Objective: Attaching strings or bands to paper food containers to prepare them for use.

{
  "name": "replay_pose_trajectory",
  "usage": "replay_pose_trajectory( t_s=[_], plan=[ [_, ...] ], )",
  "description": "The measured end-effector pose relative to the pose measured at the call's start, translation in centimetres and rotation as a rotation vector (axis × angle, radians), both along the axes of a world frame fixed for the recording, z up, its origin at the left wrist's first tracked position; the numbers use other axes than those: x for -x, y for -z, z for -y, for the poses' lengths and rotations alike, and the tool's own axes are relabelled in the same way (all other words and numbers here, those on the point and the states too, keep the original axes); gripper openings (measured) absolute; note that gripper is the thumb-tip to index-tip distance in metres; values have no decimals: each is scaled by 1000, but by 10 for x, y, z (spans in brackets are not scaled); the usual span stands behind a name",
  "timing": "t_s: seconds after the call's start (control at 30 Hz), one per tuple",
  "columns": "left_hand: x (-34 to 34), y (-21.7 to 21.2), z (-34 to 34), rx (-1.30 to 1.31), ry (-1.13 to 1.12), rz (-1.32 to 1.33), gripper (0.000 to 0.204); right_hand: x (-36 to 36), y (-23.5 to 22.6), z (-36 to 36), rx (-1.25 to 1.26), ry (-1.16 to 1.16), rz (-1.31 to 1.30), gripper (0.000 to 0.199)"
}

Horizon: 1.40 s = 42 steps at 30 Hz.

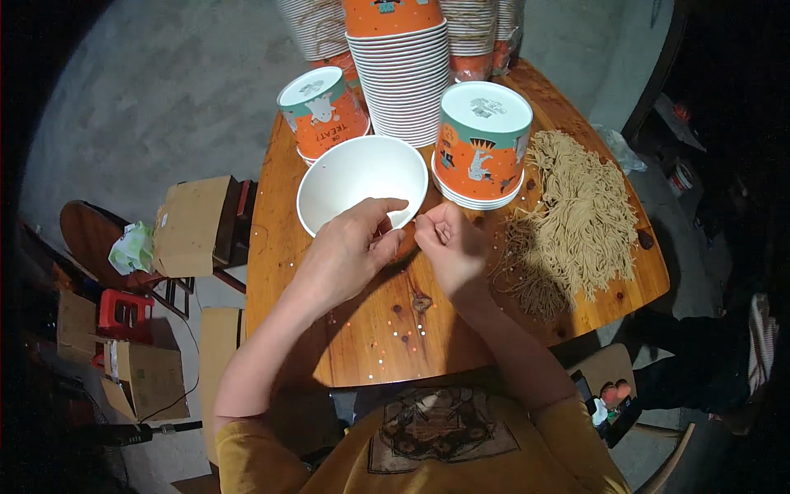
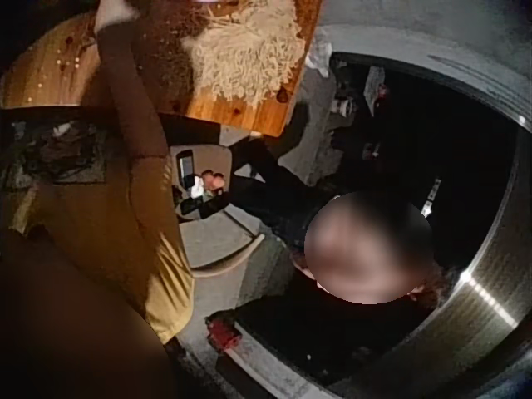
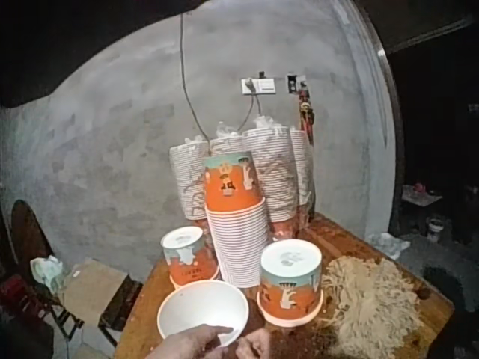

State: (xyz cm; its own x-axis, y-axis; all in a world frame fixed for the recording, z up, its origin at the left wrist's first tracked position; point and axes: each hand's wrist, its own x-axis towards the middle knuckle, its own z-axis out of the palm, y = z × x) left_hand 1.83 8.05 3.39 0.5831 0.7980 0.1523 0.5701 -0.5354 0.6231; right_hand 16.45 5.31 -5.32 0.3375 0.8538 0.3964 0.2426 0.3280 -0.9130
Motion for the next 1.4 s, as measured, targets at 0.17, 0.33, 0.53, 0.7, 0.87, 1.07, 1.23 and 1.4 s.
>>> replay_pose_trajectory(
  t_s=[0.17,0.33,0.53,0.7,0.87,1.07,1.23,1.4],
  plan=[
    [-1,1,0,-2,4,16,31,-1,9,-4,-66,40,43,15],
    [0,2,-2,6,4,10,31,1,6,0,-11,-26,-51,14],
    [-2,-7,-12,290,59,88,25,3,16,-4,-39,-20,-63,14],
    [-3,-7,-41,498,117,7,21,5,10,-3,-32,10,28,13],
    [-9,6,-56,486,232,-14,17,3,6,0,-34,16,17,13],
    [-12,-1,-44,128,177,-94,21,-6,3,-1,29,-92,12,10],
    [-2,0,-56,30,126,1,20,-22,-13,5,-83,-170,-60,11],
    [-7,-7,-58,204,75,171,15,-26,-42,-3,99,-167,100,13]
  ],
)
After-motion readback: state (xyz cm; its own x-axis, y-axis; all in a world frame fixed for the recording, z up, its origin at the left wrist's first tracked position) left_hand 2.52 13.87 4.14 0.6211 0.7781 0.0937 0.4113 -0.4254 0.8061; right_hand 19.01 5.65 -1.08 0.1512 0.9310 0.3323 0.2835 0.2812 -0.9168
